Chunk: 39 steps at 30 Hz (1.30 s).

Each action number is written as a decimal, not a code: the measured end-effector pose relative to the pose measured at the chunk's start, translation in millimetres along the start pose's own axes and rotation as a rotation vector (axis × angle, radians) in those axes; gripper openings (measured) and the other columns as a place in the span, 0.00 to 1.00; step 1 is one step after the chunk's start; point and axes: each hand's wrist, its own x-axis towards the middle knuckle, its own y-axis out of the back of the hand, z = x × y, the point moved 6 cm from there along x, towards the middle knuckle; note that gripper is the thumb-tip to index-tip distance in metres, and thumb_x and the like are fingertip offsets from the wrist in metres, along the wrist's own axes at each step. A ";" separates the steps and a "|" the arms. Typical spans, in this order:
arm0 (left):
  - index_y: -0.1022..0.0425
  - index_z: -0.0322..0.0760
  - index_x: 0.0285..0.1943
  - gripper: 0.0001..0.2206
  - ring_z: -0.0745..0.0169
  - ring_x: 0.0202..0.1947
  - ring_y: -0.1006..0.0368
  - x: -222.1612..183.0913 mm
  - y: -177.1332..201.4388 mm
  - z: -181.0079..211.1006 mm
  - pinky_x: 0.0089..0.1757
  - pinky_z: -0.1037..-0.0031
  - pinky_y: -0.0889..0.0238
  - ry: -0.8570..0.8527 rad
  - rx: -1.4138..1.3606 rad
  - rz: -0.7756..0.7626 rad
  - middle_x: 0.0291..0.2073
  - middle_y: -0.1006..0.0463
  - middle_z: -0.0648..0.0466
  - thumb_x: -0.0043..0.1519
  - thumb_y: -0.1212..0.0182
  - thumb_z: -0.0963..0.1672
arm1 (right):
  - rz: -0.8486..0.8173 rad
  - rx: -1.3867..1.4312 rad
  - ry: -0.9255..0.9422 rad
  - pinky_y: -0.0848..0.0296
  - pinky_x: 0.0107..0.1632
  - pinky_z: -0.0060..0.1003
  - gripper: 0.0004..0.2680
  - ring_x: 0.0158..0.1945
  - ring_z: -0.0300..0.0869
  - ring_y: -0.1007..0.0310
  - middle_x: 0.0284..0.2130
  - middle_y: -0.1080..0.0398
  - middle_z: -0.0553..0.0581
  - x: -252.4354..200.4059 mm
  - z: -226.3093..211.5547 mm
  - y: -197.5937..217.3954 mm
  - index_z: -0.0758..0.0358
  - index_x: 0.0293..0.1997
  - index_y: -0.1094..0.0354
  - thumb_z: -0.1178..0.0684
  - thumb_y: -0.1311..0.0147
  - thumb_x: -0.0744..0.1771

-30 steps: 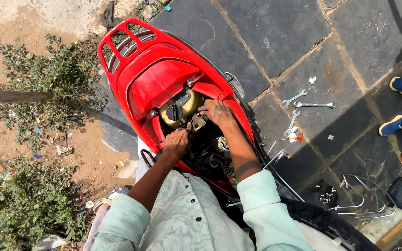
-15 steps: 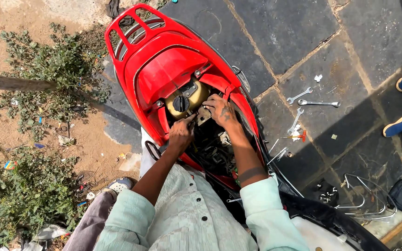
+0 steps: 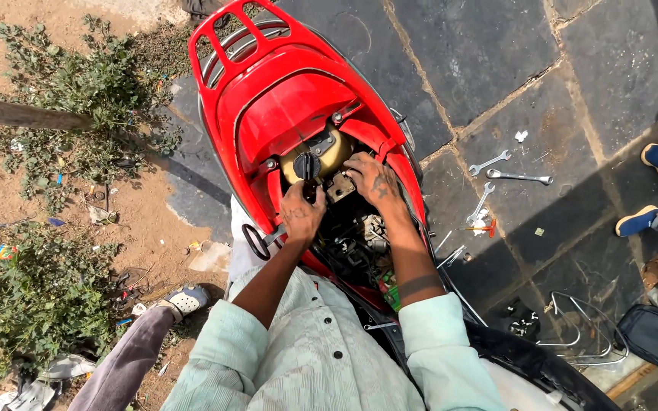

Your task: The person works on a red scooter with its under-seat panel removed, using a screwdriver and wrenches to loosen and tighten fasteners around the fuel tank and battery area. They lift and set aside the scooter seat, reposition around the vehicle, and continue turning wrenches on components inside the open compartment.

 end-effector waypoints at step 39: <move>0.26 0.26 0.34 0.21 0.46 0.27 0.28 20.1 -28.8 -16.6 0.32 0.61 0.36 0.153 -0.129 0.152 0.27 0.25 0.43 0.49 0.19 0.47 | 0.053 -0.428 0.634 0.45 0.73 0.67 0.20 0.75 0.68 0.53 0.60 0.32 0.61 35.2 31.8 -9.7 0.63 0.58 0.27 0.42 0.34 0.65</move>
